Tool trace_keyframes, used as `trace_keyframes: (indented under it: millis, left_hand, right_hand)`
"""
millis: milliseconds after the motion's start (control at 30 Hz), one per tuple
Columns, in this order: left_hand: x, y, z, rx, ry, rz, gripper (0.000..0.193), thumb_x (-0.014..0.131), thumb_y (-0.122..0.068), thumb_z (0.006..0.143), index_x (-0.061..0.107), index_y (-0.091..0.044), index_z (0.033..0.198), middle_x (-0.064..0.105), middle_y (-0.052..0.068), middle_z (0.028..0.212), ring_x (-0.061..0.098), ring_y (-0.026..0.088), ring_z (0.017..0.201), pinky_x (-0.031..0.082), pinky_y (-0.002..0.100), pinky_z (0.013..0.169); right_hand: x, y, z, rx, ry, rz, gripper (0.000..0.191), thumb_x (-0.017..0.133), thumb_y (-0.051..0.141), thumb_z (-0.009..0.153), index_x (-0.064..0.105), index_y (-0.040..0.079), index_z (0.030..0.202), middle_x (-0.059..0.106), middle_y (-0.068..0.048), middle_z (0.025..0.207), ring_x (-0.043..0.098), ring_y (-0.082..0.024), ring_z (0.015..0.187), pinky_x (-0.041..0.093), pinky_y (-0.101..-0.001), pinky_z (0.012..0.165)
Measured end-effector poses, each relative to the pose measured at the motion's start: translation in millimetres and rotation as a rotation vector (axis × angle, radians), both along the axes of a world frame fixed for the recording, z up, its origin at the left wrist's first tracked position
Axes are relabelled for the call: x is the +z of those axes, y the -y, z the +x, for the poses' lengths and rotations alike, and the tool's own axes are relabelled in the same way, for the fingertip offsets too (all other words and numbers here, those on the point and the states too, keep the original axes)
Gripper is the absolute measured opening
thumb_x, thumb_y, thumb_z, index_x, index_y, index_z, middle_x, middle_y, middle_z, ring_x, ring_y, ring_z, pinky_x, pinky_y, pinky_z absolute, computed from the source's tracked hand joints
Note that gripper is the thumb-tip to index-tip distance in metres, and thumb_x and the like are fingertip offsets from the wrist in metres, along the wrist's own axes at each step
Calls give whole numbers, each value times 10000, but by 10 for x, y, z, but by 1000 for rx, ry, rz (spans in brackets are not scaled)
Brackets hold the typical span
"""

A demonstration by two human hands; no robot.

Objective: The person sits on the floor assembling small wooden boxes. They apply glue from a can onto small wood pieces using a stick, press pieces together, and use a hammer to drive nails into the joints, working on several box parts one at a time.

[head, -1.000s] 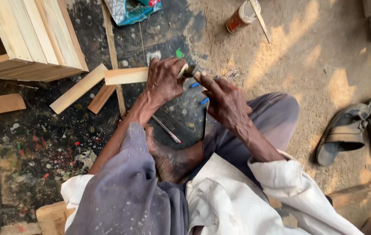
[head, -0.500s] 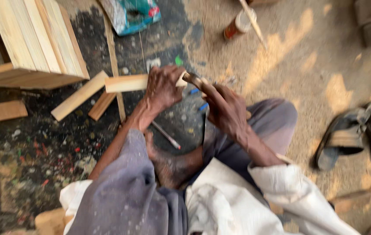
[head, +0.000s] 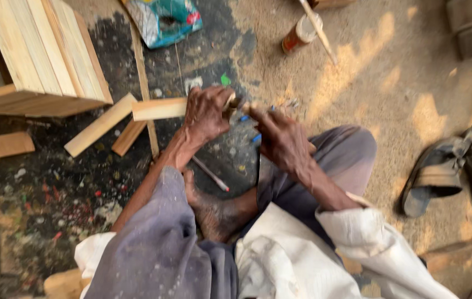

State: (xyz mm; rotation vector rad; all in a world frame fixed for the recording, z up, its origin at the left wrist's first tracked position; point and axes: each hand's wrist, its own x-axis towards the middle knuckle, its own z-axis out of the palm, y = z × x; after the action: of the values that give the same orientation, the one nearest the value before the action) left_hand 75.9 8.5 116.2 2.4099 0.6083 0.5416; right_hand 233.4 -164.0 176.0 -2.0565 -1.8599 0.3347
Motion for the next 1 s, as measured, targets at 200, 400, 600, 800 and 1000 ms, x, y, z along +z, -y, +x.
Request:
trace_keyframes:
  millis: [200, 400, 600, 800, 1000]
  left_hand:
    - [-95, -22, -23, 21, -9, 32, 395, 784, -53, 691, 714, -32, 1079, 736, 152, 911, 679, 298, 782, 392, 450, 697]
    - [-118, 16, -135, -1, -14, 72, 368, 748, -59, 759, 696, -6, 1120, 749, 176, 1000, 706, 302, 868, 420, 441, 748]
    - [61, 119, -335, -23, 121, 51, 424, 806, -70, 824, 659, 21, 1210, 736, 196, 1118, 708, 289, 968, 470, 418, 788]
    - [355, 165, -423, -55, 217, -44, 532, 812, 15, 720, 623, 20, 1218, 702, 180, 1131, 676, 330, 1005, 500, 460, 862]
    - [469, 199, -409, -80, 273, -80, 580, 831, 46, 706, 611, 12, 1242, 693, 176, 1148, 679, 342, 1019, 511, 453, 885]
  right_hand:
    - [-303, 271, 23, -160, -270, 331, 501, 668, -5, 1004, 534, 93, 1477, 698, -115, 1034, 719, -189, 897, 605, -288, 698]
    - [-765, 602, -302, -504, -1266, -168, 637, 751, 85, 922, 528, 55, 1518, 625, -43, 769, 558, -88, 651, 445, -249, 562]
    - [-618, 583, -309, -538, -984, 224, 541, 730, 81, 950, 555, 16, 1457, 741, -61, 909, 646, -71, 674, 545, -244, 552]
    - [-309, 358, -404, -416, -767, 277, 518, 827, 5, 868, 675, -1, 1363, 751, -123, 843, 584, -120, 623, 466, -273, 554]
    - [-86, 319, -377, -250, -679, 448, 521, 804, -44, 893, 638, -6, 1385, 745, -216, 1186, 745, -225, 1041, 609, -328, 893]
